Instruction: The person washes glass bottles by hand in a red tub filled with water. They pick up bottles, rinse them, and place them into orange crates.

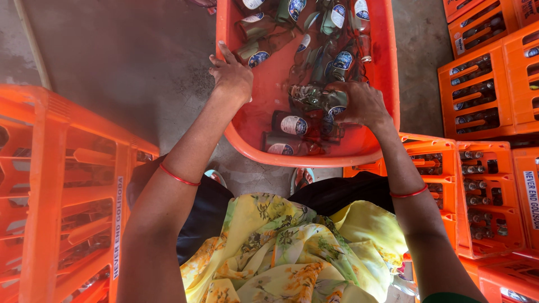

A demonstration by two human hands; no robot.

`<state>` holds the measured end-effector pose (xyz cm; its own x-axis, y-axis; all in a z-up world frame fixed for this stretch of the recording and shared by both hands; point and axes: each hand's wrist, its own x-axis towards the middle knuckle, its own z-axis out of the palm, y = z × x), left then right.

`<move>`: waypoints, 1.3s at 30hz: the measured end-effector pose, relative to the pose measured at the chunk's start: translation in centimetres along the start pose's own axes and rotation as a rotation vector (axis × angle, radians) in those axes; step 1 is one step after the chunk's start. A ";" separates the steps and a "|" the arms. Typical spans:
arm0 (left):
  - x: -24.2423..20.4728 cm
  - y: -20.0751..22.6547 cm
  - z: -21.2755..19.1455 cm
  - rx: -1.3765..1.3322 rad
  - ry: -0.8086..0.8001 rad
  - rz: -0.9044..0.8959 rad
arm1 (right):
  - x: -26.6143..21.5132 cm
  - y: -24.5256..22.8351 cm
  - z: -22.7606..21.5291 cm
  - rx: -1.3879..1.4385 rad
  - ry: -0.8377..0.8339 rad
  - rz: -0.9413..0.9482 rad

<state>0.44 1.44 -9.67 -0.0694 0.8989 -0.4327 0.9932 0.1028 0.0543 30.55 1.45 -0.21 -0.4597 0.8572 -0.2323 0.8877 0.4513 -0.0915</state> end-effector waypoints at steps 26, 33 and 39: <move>-4.4 4.5 -4.6 -0.354 0.964 0.628 | -1.8 1.2 -6.4 0.239 0.672 -0.604; -3.1 4.6 -3.7 -0.547 0.776 0.392 | 1.2 2.2 -2.3 1.662 0.190 0.049; -2.4 5.7 -2.8 -0.728 0.678 0.410 | 0.4 2.1 -2.8 1.522 0.415 -0.028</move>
<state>6.03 1.09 -5.82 -0.0030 0.9482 0.3177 0.6735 -0.2329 0.7015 32.14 3.41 2.27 -0.2243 0.9739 0.0336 -0.0445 0.0242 -0.9987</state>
